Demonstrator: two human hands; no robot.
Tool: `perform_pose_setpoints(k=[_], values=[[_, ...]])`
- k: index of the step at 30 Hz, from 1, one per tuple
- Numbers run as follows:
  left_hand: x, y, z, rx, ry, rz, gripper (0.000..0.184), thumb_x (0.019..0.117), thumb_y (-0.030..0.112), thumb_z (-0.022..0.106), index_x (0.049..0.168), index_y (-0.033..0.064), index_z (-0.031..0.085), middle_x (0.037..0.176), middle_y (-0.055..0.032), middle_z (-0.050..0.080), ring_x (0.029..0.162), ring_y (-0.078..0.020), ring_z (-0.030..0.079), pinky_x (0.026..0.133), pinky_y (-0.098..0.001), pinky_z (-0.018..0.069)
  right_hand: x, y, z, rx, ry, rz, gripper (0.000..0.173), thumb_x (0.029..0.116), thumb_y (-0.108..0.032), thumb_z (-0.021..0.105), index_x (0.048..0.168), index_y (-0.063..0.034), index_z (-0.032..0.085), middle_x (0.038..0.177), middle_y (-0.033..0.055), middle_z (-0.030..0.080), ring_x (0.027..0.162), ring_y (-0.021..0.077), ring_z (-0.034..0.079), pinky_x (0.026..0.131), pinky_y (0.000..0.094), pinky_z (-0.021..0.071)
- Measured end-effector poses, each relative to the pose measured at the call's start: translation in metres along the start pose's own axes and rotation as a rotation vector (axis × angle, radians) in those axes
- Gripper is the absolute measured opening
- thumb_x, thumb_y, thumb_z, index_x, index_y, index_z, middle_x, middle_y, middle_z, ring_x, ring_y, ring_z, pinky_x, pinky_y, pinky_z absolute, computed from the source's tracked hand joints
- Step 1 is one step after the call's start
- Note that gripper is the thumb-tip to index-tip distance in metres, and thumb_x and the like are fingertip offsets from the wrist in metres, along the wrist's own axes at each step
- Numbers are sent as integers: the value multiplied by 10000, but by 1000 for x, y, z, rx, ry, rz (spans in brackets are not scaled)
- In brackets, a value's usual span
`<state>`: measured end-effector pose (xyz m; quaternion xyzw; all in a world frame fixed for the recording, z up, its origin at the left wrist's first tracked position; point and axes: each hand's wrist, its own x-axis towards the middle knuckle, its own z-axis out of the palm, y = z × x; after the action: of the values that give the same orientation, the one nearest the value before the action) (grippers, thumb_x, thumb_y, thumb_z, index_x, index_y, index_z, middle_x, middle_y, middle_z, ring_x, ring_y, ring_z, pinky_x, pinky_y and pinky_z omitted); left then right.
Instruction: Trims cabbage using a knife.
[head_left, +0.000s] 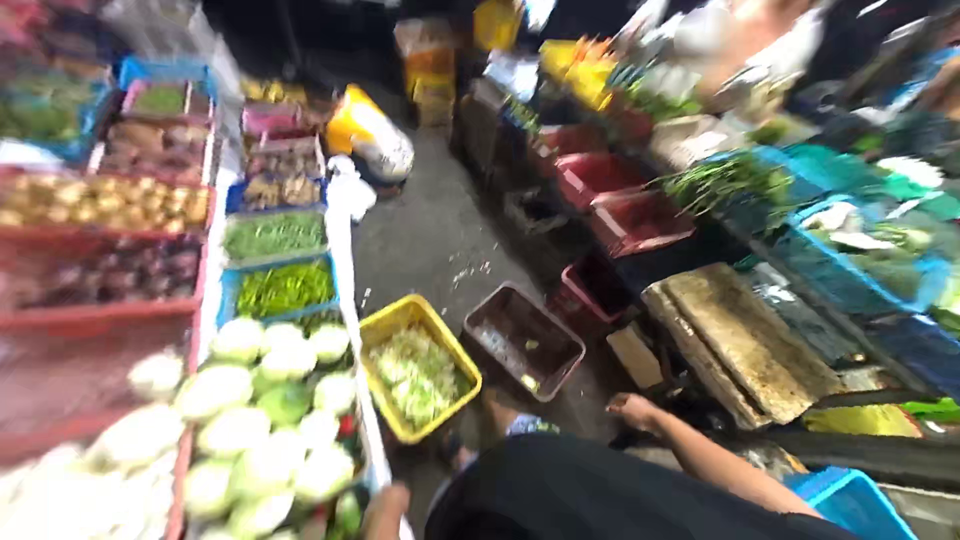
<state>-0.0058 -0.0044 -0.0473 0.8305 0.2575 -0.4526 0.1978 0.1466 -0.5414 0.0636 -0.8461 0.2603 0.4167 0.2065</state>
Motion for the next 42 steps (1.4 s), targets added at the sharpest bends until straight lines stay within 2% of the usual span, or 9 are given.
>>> perform_pose_setpoints(k=[2,4,9,16,24,27,32,36,42], values=[[8,4,-6,26,-79,-154,462,967,408,614,1258,58,694,1303,-219,666,1230,-393,630,982,-638,507,-12,-18,-5,29,12,-47,486,1021,-368,623,1406,-75,576,1346,206,629,1214,368,626,1040,569,489],[6,4,-16,-18,-15,-207,435,963,361,592,1292,86,662,1269,-207,681,1179,-387,660,923,-641,533,-12,-35,-10,43,31,-101,479,1038,-332,600,1431,-64,544,1365,199,615,1217,354,623,1040,555,489],[-12,8,-44,-56,27,-200,397,993,327,518,1314,144,662,1269,-180,689,1174,-383,663,917,-653,529,7,-32,4,30,-56,-72,484,1028,-335,618,1421,-61,549,1381,187,608,1255,326,606,1071,531,477],[-7,59,-64,-20,-91,-225,423,995,341,514,1328,116,648,1303,-192,667,1216,-392,638,952,-661,507,42,-48,9,-121,-201,-55,460,1040,-319,600,1409,-48,555,1344,213,625,1235,346,615,1063,545,473],[24,69,-69,-5,-113,-290,422,976,375,516,1300,156,674,1288,-176,680,1205,-388,645,933,-676,510,79,-103,-32,-147,-232,-114,469,1040,-329,591,1418,-55,544,1361,207,614,1249,332,607,1078,530,464],[29,95,-72,88,-112,-322,412,969,369,545,1294,151,676,1269,-183,688,1177,-390,660,907,-667,527,97,-116,-52,-119,-228,-143,486,1040,-353,591,1428,-64,544,1376,178,619,1282,309,593,1108,524,443],[36,116,-76,167,-126,-342,401,967,349,548,1294,151,671,1278,-176,684,1183,-369,663,909,-645,537,118,-105,-56,19,-158,-146,450,1035,-337,607,1390,-62,574,1332,179,641,1235,319,620,1075,542,466],[42,127,-93,258,-122,-341,412,965,380,561,1226,88,690,1270,-190,683,1187,-376,657,914,-637,535,121,-75,-46,46,-191,-116,469,1024,-350,618,1393,-66,577,1349,180,632,1250,307,609,1083,521,462],[56,165,-120,617,-187,-201,452,940,319,632,1270,11,650,1294,-240,656,1203,-429,635,911,-673,520,102,-12,3,141,-202,-7,477,1020,-384,605,1392,-86,583,1357,162,626,1266,299,595,1086,528,455]])
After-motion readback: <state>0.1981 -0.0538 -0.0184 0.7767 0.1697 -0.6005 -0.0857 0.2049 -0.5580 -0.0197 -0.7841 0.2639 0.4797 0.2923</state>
